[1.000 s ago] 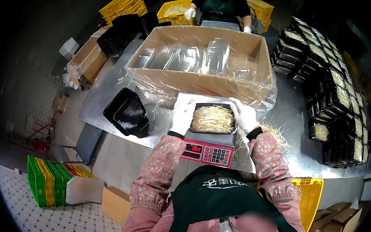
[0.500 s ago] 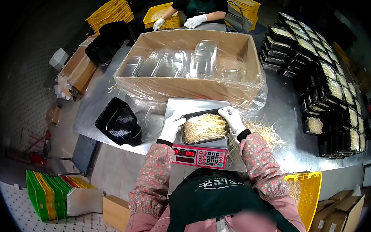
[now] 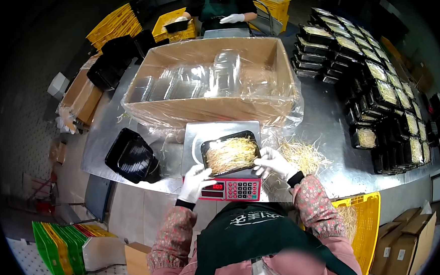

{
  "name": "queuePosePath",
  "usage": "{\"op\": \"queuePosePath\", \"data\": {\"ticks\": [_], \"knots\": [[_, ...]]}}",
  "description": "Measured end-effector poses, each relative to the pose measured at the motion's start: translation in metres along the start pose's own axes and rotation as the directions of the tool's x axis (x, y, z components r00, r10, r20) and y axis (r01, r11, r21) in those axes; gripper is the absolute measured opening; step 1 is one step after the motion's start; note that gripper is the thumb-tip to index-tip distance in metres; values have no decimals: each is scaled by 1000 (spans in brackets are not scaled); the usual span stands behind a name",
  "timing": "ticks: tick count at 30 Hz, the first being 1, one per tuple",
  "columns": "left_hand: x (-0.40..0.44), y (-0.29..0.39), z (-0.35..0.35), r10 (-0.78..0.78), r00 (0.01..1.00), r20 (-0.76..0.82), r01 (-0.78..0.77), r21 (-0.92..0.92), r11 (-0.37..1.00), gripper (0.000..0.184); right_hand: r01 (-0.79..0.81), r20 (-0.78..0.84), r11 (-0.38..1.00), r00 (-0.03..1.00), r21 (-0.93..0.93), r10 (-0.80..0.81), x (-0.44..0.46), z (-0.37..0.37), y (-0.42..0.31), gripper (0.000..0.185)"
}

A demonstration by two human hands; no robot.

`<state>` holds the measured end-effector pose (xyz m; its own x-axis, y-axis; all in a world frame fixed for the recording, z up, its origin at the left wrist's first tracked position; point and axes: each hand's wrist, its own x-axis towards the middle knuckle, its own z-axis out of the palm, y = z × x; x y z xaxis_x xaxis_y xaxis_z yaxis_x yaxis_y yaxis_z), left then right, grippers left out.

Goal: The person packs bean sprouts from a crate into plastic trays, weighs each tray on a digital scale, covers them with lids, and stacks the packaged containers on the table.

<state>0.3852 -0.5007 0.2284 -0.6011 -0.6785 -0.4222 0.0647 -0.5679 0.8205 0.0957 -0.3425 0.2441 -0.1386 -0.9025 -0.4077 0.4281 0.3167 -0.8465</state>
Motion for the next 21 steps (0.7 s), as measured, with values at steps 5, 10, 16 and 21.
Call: {"op": "queuePosePath", "data": {"ticks": [5, 10, 16, 21], "knots": [[-5, -13, 35, 73, 997, 20, -69, -157, 985, 15, 276, -165, 933, 956, 229, -242, -7, 1, 25, 23], [6, -4, 72, 218, 974, 61, -215, -53, 975, 13, 386, -241, 886, 913, 257, -328, -37, -16, 19, 22], [13, 7, 128, 36, 960, 279, -99, 214, 972, 18, 353, -274, 793, 803, -496, -529, -99, -80, -6, 39], [23, -27, 180, -133, 901, 412, 18, 271, 962, 34, 94, -348, 912, 905, -399, -245, -163, -108, -12, 29]]}}
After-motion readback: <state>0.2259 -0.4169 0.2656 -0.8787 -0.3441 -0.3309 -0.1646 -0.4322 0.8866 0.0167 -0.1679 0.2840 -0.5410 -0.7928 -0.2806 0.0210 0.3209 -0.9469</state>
